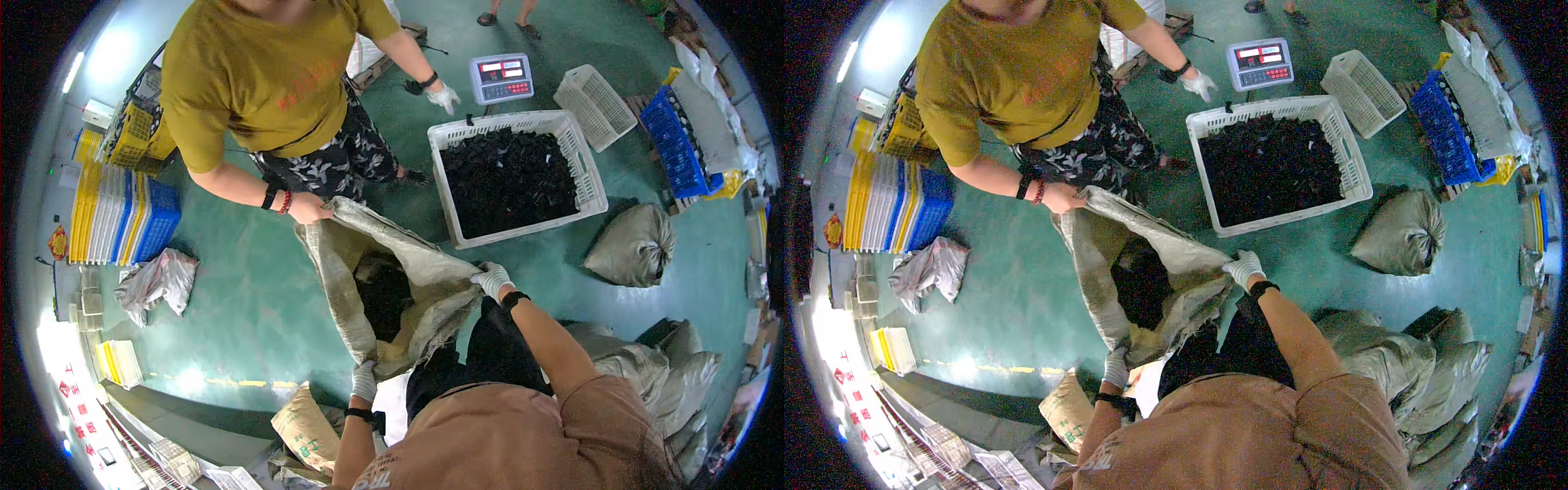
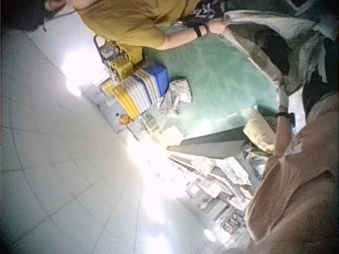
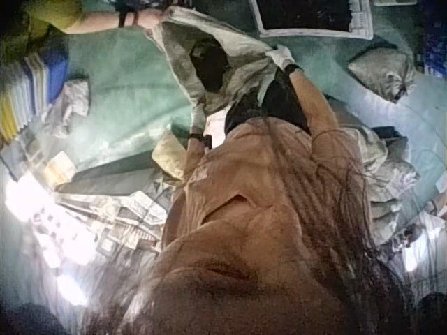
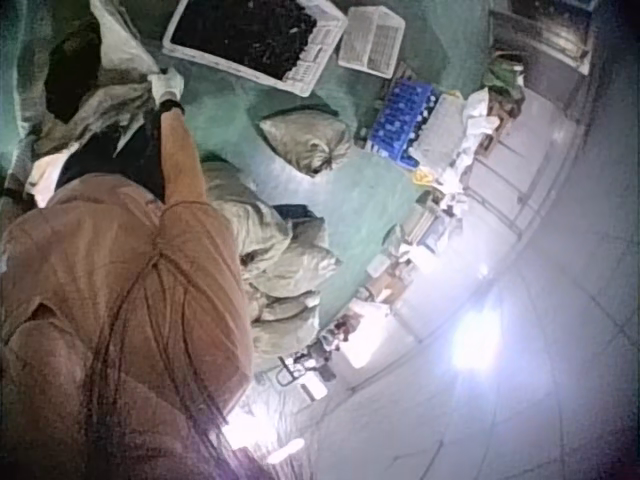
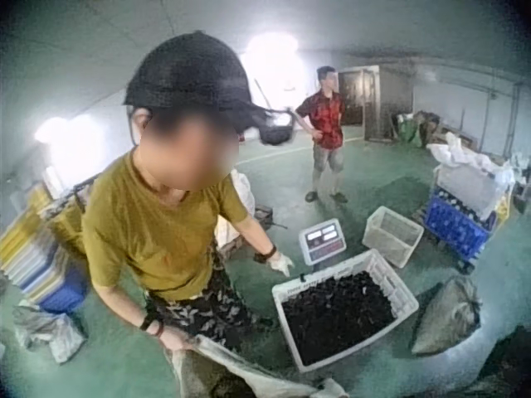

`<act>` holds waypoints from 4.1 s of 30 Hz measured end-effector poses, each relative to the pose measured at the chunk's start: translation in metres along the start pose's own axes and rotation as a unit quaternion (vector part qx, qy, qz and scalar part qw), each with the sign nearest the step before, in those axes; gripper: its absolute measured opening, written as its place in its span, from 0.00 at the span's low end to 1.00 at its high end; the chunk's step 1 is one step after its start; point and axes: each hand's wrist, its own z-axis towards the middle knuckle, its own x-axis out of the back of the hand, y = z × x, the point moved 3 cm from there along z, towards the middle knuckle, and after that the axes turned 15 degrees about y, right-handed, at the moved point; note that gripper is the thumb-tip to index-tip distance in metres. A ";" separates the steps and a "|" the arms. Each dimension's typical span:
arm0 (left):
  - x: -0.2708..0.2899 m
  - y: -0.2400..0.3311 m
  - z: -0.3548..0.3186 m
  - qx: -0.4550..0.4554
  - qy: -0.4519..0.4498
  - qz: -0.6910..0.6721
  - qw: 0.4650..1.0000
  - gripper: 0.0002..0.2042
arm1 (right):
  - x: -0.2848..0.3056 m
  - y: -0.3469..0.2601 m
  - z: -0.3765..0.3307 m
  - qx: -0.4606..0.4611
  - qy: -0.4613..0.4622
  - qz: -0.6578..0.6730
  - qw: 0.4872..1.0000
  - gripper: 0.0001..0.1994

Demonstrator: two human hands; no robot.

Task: Weighing and transferring small plastic parts between large bags and baskets using an industrial scale.

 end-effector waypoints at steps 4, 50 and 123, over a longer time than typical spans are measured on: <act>0.013 -0.007 0.013 0.046 0.046 0.023 0.998 0.13 | 0.000 -0.038 0.013 0.130 -0.014 -0.146 0.981 0.22; 0.055 -0.208 -0.117 0.119 0.115 0.052 0.985 0.18 | 0.565 0.143 -0.230 -0.253 -0.093 -0.286 0.919 0.17; -0.218 0.059 0.107 -0.129 0.281 -0.349 0.884 0.26 | -0.178 -0.155 0.066 -0.020 -0.306 0.169 0.937 0.31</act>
